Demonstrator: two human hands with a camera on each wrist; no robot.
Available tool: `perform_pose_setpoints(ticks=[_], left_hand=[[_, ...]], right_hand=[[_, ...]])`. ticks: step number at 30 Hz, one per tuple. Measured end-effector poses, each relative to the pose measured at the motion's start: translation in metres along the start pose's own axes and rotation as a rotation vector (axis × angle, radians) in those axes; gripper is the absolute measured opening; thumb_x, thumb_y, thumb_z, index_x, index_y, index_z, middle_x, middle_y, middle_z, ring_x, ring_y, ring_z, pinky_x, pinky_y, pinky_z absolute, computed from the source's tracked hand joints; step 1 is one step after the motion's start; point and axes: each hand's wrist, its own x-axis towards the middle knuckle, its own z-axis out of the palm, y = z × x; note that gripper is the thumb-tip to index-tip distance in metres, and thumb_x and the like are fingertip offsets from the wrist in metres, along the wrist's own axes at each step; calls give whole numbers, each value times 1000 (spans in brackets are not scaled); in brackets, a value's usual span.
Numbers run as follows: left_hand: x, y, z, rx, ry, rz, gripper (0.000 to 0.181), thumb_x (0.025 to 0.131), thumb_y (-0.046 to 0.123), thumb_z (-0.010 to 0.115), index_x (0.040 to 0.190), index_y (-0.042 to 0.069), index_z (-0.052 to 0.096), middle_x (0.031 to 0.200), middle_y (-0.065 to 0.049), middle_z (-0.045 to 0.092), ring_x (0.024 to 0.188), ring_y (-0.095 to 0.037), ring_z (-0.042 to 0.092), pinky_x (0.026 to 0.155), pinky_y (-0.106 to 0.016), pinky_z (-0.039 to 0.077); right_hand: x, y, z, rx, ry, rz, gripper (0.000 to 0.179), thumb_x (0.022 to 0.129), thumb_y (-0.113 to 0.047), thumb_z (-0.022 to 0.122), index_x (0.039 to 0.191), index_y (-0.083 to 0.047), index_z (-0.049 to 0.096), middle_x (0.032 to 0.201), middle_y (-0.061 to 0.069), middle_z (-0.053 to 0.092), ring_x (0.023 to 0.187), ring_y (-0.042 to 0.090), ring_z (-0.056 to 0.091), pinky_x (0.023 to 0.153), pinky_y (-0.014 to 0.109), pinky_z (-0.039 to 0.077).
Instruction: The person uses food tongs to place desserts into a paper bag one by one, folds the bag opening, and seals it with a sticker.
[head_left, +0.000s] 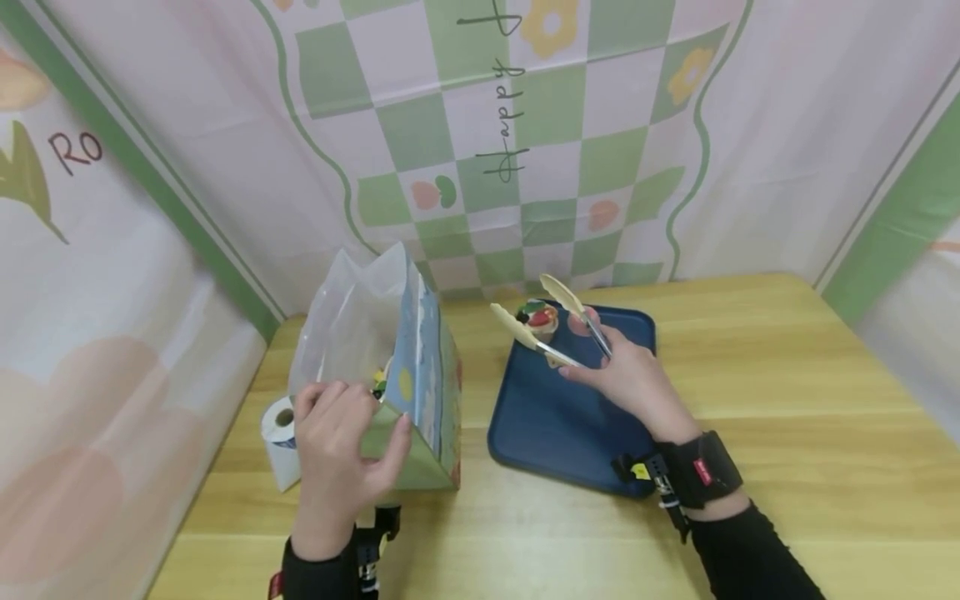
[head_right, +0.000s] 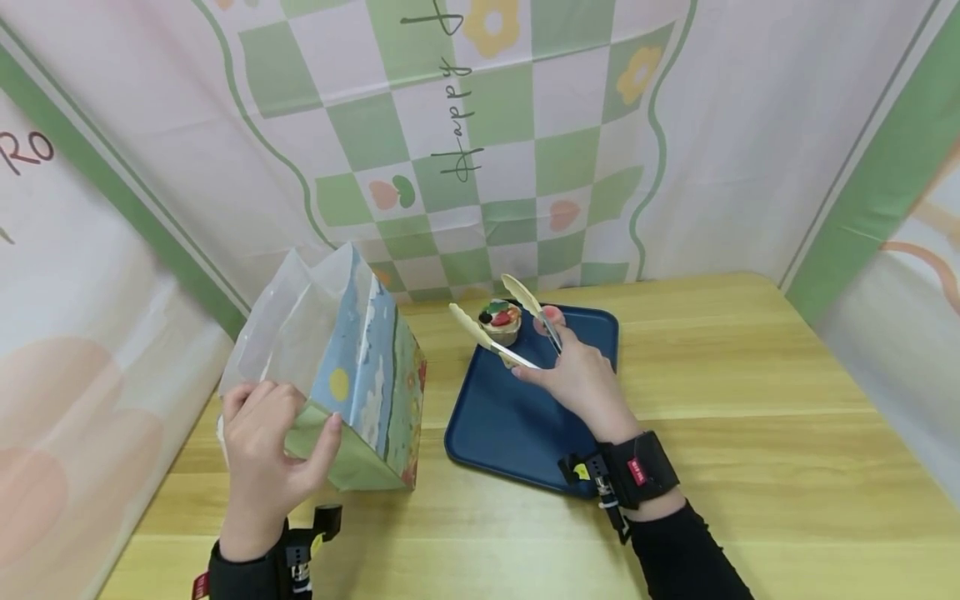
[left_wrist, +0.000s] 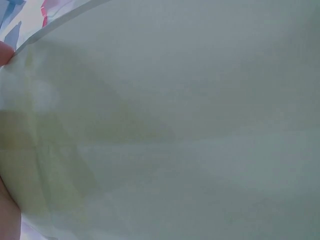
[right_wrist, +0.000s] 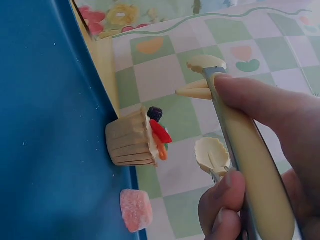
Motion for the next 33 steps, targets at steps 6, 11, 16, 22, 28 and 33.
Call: perform_pose_setpoints(ticks=[6, 11, 16, 22, 28, 33], left_hand=[[0, 0, 1, 5, 14, -2, 44, 93, 35, 51, 60, 9, 40, 56, 0, 39, 54, -16, 33, 74, -41, 31], [1, 0, 0, 8, 16, -3, 44, 93, 35, 51, 60, 9, 40, 56, 0, 38, 54, -16, 33, 74, -41, 30], [1, 0, 0, 8, 8, -2, 44, 94, 35, 51, 60, 9, 40, 56, 1, 38, 54, -16, 33, 74, -41, 30], [0, 1, -1, 4, -2, -9, 44, 94, 35, 51, 61, 9, 40, 56, 1, 38, 54, -15, 33, 75, -41, 30], [0, 1, -1, 4, -6, -12, 44, 94, 35, 51, 61, 8, 41, 57, 1, 39, 55, -16, 33, 75, -41, 30], [0, 2, -1, 8, -6, -7, 44, 94, 35, 51, 61, 8, 41, 57, 0, 40, 55, -16, 34, 75, -41, 29]], right_hand=[[5, 4, 4, -4, 32, -7, 98, 78, -65, 68, 149, -6, 33, 88, 9, 57, 72, 22, 55, 62, 31, 37], [8, 6, 7, -27, 37, -4, 101, 78, -66, 67, 150, -3, 32, 87, 9, 58, 72, 21, 56, 63, 32, 38], [10, 9, 10, -37, 29, 1, 103, 78, -67, 67, 149, 0, 33, 95, 13, 64, 86, 27, 62, 72, 40, 44], [11, 12, 12, -40, 5, 28, 105, 78, -67, 67, 149, 2, 32, 108, 25, 68, 104, 41, 64, 82, 52, 45], [13, 16, 16, -60, -22, 57, 107, 78, -67, 66, 149, 5, 30, 129, 33, 58, 117, 48, 57, 93, 59, 44], [15, 20, 19, -62, -22, 58, 105, 79, -67, 65, 148, 5, 32, 135, 34, 53, 121, 49, 54, 95, 61, 43]])
